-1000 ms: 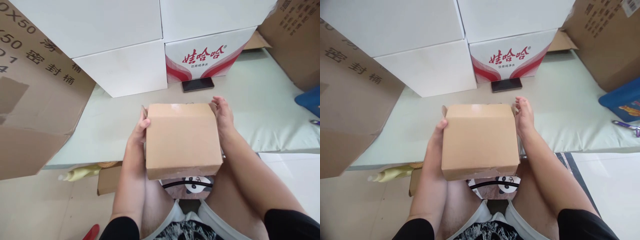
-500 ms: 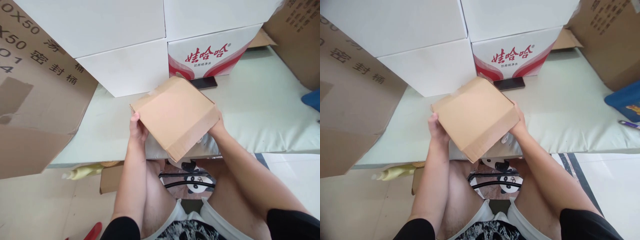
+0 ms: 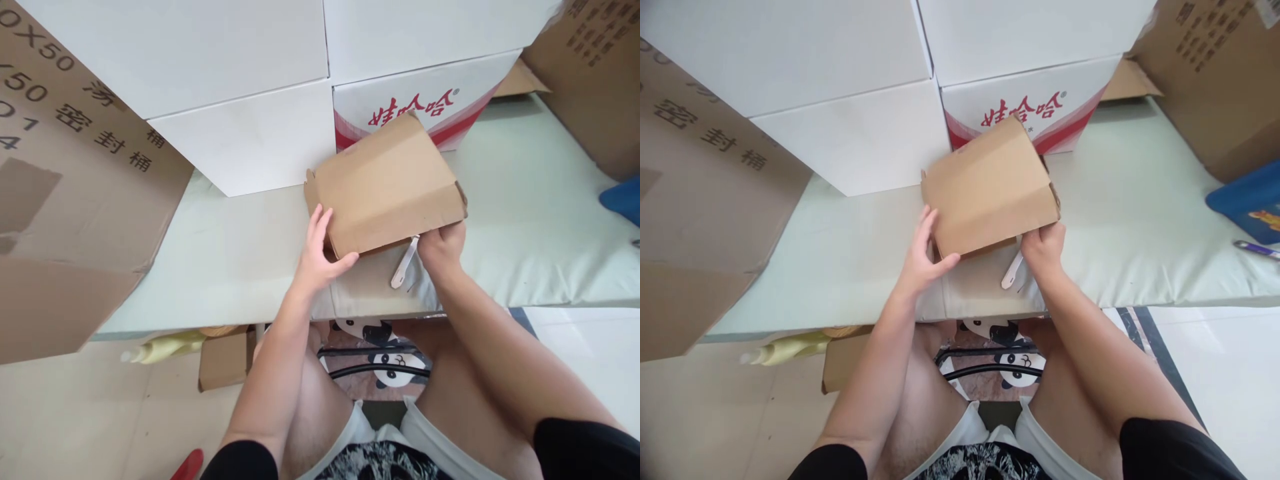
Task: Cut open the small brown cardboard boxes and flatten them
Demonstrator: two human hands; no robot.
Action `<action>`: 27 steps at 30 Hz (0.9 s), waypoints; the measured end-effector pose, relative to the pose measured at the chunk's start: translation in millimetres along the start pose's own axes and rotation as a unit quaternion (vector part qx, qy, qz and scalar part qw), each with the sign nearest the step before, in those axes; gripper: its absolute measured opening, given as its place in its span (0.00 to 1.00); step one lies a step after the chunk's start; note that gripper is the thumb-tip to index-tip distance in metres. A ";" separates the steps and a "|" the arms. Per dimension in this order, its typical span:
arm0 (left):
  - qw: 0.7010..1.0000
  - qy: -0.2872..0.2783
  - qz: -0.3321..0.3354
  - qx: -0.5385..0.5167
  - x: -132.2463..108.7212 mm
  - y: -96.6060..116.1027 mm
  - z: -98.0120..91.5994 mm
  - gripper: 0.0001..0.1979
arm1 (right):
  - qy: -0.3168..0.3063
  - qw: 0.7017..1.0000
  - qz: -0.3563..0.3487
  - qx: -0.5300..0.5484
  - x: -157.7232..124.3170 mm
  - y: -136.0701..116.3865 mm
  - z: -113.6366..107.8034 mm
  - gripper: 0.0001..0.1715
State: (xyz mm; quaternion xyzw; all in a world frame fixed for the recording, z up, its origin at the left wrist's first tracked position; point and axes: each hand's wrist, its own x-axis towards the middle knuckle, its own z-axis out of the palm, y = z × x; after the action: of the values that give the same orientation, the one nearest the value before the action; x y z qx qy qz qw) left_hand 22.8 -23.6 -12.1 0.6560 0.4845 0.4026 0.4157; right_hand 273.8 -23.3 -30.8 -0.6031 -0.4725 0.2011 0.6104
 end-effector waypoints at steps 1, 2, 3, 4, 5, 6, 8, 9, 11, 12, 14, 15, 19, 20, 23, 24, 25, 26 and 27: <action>0.999 0.007 0.005 0.041 -0.2 1.8 3.1 0.53 | -0.010 1.000 0.001 0.009 -0.4 1.7 0.2 0.11; 0.997 0.022 0.006 0.070 0.2 3.0 4.8 0.54 | -0.022 1.000 0.003 0.021 -0.9 3.5 0.4 0.11; 0.996 0.034 0.005 0.087 1.1 3.5 5.1 0.54 | -0.036 0.999 0.007 0.034 -1.3 5.4 0.6 0.11; 0.994 0.037 0.006 0.099 2.0 3.5 4.3 0.54 | -0.048 0.998 0.012 0.047 -1.6 6.9 0.9 0.13; 0.993 0.030 0.011 0.109 2.9 2.9 2.9 0.53 | -0.055 0.997 0.020 0.058 -1.7 7.8 1.3 0.15; 0.992 0.017 0.017 0.121 3.4 1.9 1.4 0.54 | -0.059 0.996 0.029 0.067 -1.7 7.7 1.8 0.16; 0.988 -0.015 0.033 0.147 3.3 -0.9 -0.3 0.55 | -0.058 0.993 0.051 0.085 -1.1 4.6 3.0 0.19; 0.986 -0.024 0.039 0.158 2.9 -2.3 0.1 0.55 | -0.056 0.992 0.060 0.094 -0.6 2.0 3.5 0.20; 0.984 -0.014 0.050 0.171 2.3 -5.1 2.9 0.52 | -0.057 0.991 0.065 0.105 0.1 -4.0 4.1 0.20; 0.984 0.007 0.054 0.172 2.4 -6.2 4.9 0.50 | -0.059 0.990 0.065 0.108 0.3 -6.8 4.3 0.20; 0.982 0.057 0.060 0.167 3.8 -7.8 8.4 0.48 | -0.066 0.989 0.069 0.114 -0.1 -11.1 4.9 0.21; 0.981 0.075 0.061 0.165 5.0 -8.2 9.5 0.47 | -0.071 0.988 0.074 0.119 -0.6 -12.3 5.5 0.22; 0.977 0.050 0.074 0.193 9.0 -9.7 10.2 0.45 | -0.070 0.980 0.116 0.144 -2.9 -9.0 12.3 0.23; 0.975 0.026 0.075 0.208 9.2 -10.6 10.2 0.45 | -0.054 0.977 0.137 0.156 -2.7 -6.3 14.3 0.22; 0.966 -0.035 0.050 0.251 8.7 -14.2 10.8 0.44 | -0.011 0.953 0.203 0.224 1.7 3.2 15.4 0.21; 0.963 -0.044 0.039 0.262 8.4 -15.1 10.6 0.44 | -0.010 0.943 0.214 0.255 4.8 5.9 13.0 0.21; 0.961 -0.049 0.029 0.271 8.2 -15.6 9.9 0.43 | -0.014 0.933 0.217 0.286 8.7 7.9 8.8 0.22; 0.959 -0.053 0.023 0.278 8.0 -15.5 8.4 0.43 | -0.020 0.925 0.217 0.311 13.3 9.2 3.1 0.24; 0.957 -0.059 0.017 0.283 7.8 -14.8 6.1 0.42 | -0.027 0.920 0.216 0.327 18.4 9.9 -3.8 0.28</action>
State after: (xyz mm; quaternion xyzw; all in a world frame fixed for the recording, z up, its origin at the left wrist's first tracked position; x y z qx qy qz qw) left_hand 25.7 -14.3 -26.9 0.7773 0.5422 0.2167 0.2341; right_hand 288.8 -8.4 -33.2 -0.4517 -0.2551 0.4870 0.7026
